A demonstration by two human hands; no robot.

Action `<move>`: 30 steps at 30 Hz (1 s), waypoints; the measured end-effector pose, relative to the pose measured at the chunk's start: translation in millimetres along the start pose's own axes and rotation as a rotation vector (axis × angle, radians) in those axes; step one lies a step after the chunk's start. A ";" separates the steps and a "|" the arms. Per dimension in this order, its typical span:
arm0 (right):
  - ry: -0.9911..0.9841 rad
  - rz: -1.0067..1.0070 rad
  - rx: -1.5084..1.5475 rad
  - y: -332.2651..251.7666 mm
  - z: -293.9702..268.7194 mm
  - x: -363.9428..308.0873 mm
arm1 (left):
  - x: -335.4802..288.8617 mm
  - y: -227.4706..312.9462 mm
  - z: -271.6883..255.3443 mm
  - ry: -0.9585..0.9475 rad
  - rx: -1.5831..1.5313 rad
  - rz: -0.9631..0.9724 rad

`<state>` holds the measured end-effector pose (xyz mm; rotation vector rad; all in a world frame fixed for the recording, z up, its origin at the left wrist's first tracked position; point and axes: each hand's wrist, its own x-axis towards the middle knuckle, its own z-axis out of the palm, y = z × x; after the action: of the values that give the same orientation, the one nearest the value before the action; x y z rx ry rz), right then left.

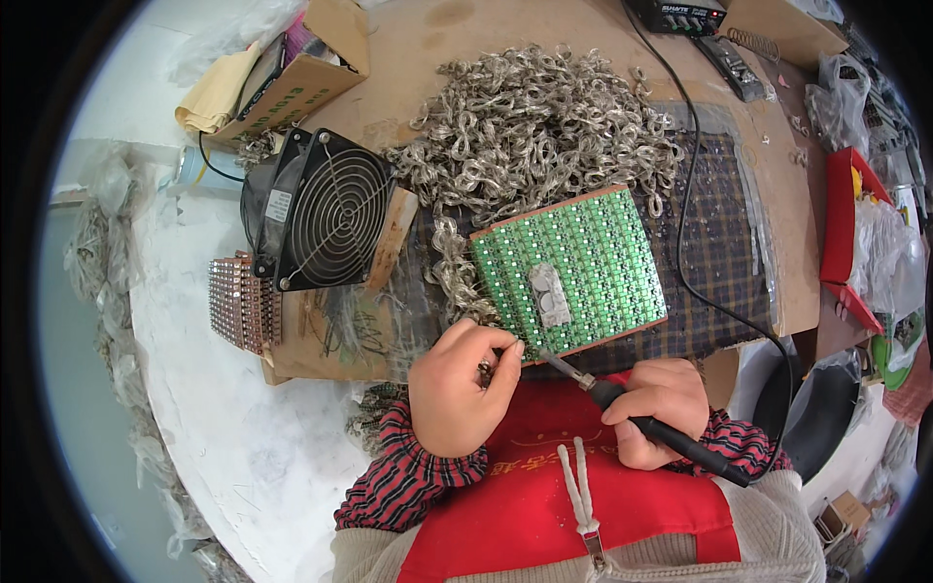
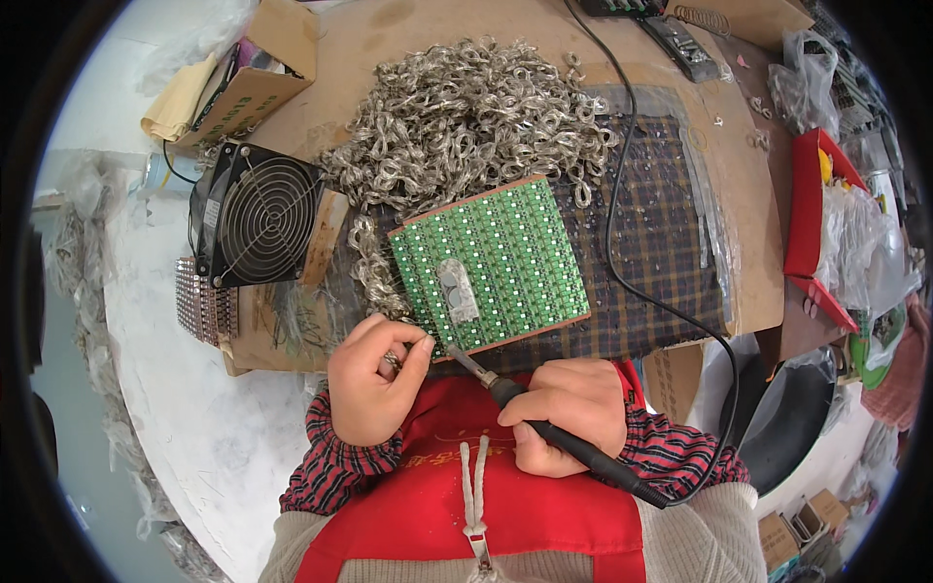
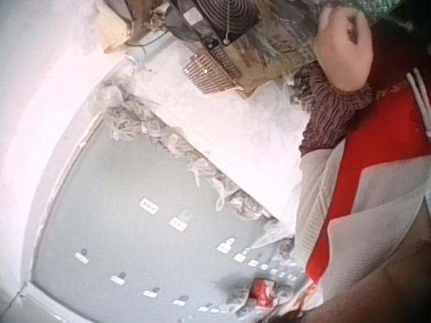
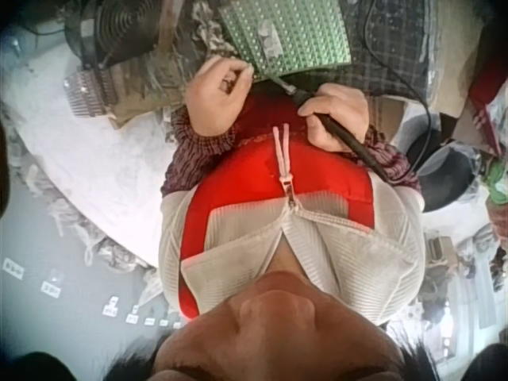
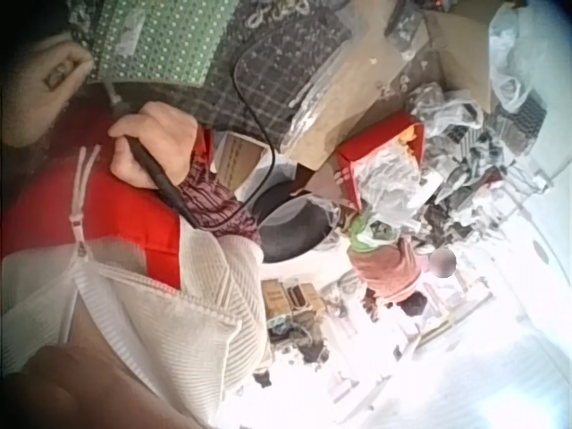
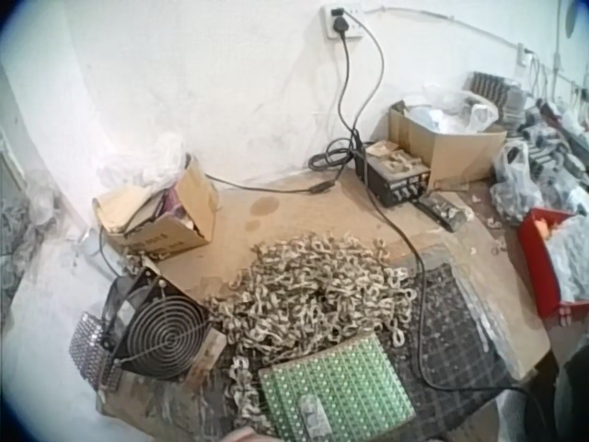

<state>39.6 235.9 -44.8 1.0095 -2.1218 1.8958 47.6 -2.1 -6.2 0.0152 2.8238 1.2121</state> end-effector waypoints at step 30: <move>0.020 0.028 0.010 1.1 4.2 6.7 | -1.6 0.4 0.0 -0.032 -0.020 -0.024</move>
<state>35.2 229.4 -43.2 0.9637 -2.1290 1.9232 49.2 -1.9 -5.8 -0.0010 2.7760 1.2240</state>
